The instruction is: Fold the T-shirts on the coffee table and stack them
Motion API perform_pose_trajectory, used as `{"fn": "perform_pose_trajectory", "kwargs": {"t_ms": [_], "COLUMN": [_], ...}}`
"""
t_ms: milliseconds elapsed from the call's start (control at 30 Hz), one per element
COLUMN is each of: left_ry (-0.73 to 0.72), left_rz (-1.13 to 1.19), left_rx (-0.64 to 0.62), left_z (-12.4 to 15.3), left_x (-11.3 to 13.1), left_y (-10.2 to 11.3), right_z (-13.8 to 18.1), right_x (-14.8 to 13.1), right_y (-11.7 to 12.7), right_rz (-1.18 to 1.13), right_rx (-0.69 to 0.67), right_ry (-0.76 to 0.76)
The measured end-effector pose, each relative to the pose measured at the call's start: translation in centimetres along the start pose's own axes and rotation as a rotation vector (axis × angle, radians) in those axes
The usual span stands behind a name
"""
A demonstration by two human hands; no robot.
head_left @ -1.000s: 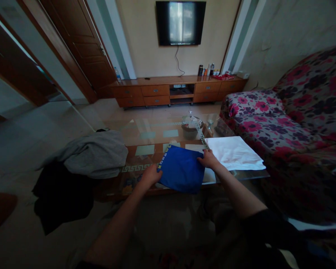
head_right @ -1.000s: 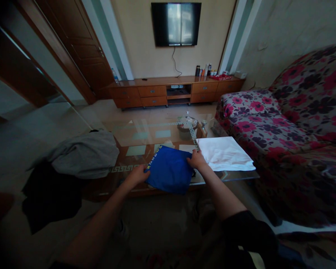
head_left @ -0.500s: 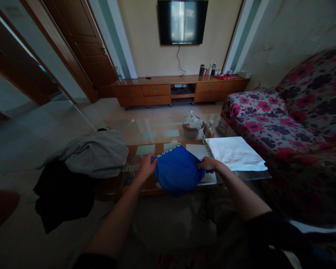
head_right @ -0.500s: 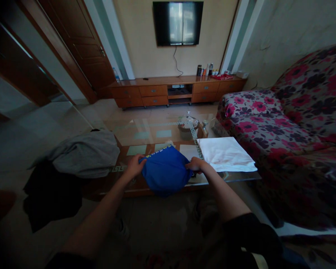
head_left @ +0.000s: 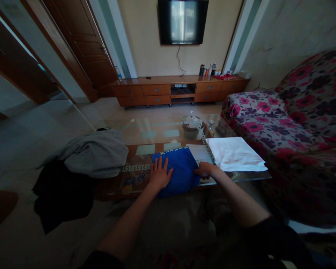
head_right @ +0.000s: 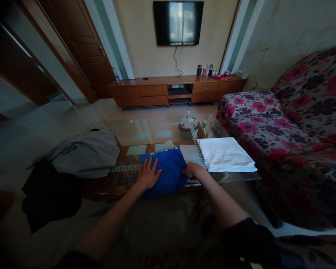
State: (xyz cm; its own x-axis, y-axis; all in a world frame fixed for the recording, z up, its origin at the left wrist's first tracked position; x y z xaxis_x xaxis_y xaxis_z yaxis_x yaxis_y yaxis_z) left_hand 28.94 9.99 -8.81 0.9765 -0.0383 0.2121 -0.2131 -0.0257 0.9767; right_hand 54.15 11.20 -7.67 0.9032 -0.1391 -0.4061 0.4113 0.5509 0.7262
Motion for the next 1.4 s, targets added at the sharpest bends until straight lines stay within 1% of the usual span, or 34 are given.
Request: {"fn": "perform_pose_trajectory", "kwargs": {"t_ms": [33, 67, 133, 167, 200, 267, 333, 367, 400, 467, 567, 667, 767, 867, 933, 1033, 1133, 1267, 1333, 1400], "left_ry": [-0.039, -0.064, -0.076, -0.082, -0.097, -0.15, -0.177, -0.175, -0.167, -0.156, -0.165, -0.167, -0.123, -0.092, -0.069, -0.049, -0.052, 0.014, 0.069, 0.098], "left_rz": [0.003, 0.004, 0.003, 0.003, 0.003, 0.009, 0.018, 0.021, 0.023, 0.023, 0.03, 0.053, 0.081, 0.104, 0.108, 0.096, 0.093, 0.134, 0.15, 0.152], "left_rx": [0.032, 0.076, 0.183, 0.223, 0.241, 0.216, 0.169, 0.154, 0.147, 0.139, 0.109, 0.105, 0.141, 0.131, 0.114, 0.109, 0.1, 0.113, 0.104, 0.098], "left_z": [-0.5, -1.0, -1.6, -1.7, -1.7, -1.4, -0.9, -0.7, -0.6, -0.6, -1.1, -2.1, -3.5, -4.5, -4.9, -5.2, -5.5, -5.8, -5.9, -5.7], "left_x": [0.2, 0.5, 0.9, 1.4, 1.9, 3.3, 4.2, 4.4, 4.4, 4.1, 3.7, 3.1, 2.3, 1.6, 1.2, 0.6, 0.4, -0.3, -0.6, -0.8], "left_y": [0.5, 1.1, 2.4, 2.8, 3.0, 2.3, 1.2, 0.8, 0.5, 0.1, 0.2, 0.9, 1.5, 1.2, 0.7, 0.1, -0.3, -0.1, 0.2, 1.0], "right_z": [0.3, 0.7, 1.5, 1.8, 2.0, 1.9, 1.3, 0.8, 0.4, -0.5, -1.1, -1.4, -2.1, -3.5, -4.9, -6.7, -7.7, -7.5, -6.5, -5.0], "right_x": [0.0, -0.3, -1.6, -2.7, -4.1, -6.9, -8.8, -9.2, -9.2, -8.6, -7.8, -8.0, -8.7, -9.0, -8.6, -7.4, -6.5, -6.4, -6.7, -6.7], "right_y": [0.6, 1.5, 3.3, 3.7, 3.8, 2.9, 0.7, -0.5, -1.6, -3.1, -3.8, -2.9, -0.6, 1.0, 1.3, 1.0, 0.6, 1.2, 2.1, 2.9], "right_rz": [0.078, 0.145, 0.228, 0.239, 0.243, 0.269, 0.327, 0.361, 0.392, 0.424, 0.417, 0.374, 0.315, 0.287, 0.279, 0.253, 0.223, 0.18, 0.172, 0.162], "right_rx": [0.054, 0.14, 0.362, 0.456, 0.528, 0.608, 0.598, 0.581, 0.565, 0.546, 0.523, 0.512, 0.576, 0.606, 0.571, 0.498, 0.466, 0.496, 0.543, 0.579], "right_ry": [-0.029, -0.057, -0.055, -0.008, 0.075, 0.292, 0.469, 0.519, 0.542, 0.535, 0.507, 0.494, 0.443, 0.386, 0.349, 0.297, 0.274, 0.247, 0.217, 0.172]}}
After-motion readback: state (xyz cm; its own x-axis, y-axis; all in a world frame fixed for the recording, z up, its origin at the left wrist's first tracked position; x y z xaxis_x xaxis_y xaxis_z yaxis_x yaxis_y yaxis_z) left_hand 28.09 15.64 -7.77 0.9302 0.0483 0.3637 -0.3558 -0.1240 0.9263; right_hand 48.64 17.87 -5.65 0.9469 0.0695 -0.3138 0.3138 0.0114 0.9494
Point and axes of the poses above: each hand's wrist, its own z-axis away from the middle knuckle, its own y-axis out of the back of the hand, x = y × z, the point moved 9 cm from there along -z, towards the middle knuckle, and after that the axes turned 6 degrees about y, right-handed, at the moved point
